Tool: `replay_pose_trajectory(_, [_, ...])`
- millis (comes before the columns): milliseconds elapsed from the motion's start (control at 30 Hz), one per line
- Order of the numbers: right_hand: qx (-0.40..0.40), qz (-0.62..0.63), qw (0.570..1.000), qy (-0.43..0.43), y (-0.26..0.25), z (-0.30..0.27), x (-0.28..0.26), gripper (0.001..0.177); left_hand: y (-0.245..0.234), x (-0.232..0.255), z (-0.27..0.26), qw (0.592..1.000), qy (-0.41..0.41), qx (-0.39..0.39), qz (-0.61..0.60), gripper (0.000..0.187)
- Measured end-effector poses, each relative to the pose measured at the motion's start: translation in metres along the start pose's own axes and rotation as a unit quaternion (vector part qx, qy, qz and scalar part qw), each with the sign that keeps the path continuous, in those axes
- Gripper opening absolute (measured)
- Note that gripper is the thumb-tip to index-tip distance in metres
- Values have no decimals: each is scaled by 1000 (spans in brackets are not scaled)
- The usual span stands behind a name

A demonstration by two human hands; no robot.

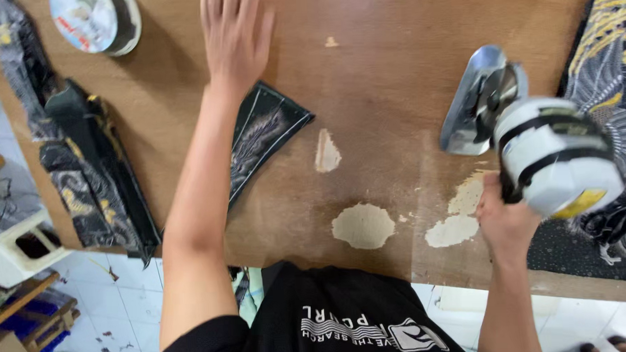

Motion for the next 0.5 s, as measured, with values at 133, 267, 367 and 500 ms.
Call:
replay_pose_trajectory(133, [-20, 15, 999, -22, 0, 23, -13, 25, -71, 31, -159, 995, -48, -71, -54, 60])
replay_pose_trajectory(267, [-103, 101, 986, -84, -2, 31, -13, 28, -82, 39, -245, 975, -16, -215, -48, 66])
replay_pose_trajectory(367, [-27, -90, 946, -311, -16, -5, 4, 29, -72, 31, -273, 975, 23, -219, -11, 64])
replay_pose_trajectory(500, [139, -54, 956, -252, -24, -81, 56, 22, -52, 25, -263, 984, 6, -180, -14, 63])
Point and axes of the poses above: each hand's wrist, its own z-axis towards the middle knuckle, its own y-axis out of the palm, x = y × z, the point moved 2 cm from there along z, towards the middle knuckle, and after that the axes turned 7 degrees about -x, right-handed, at the moved point
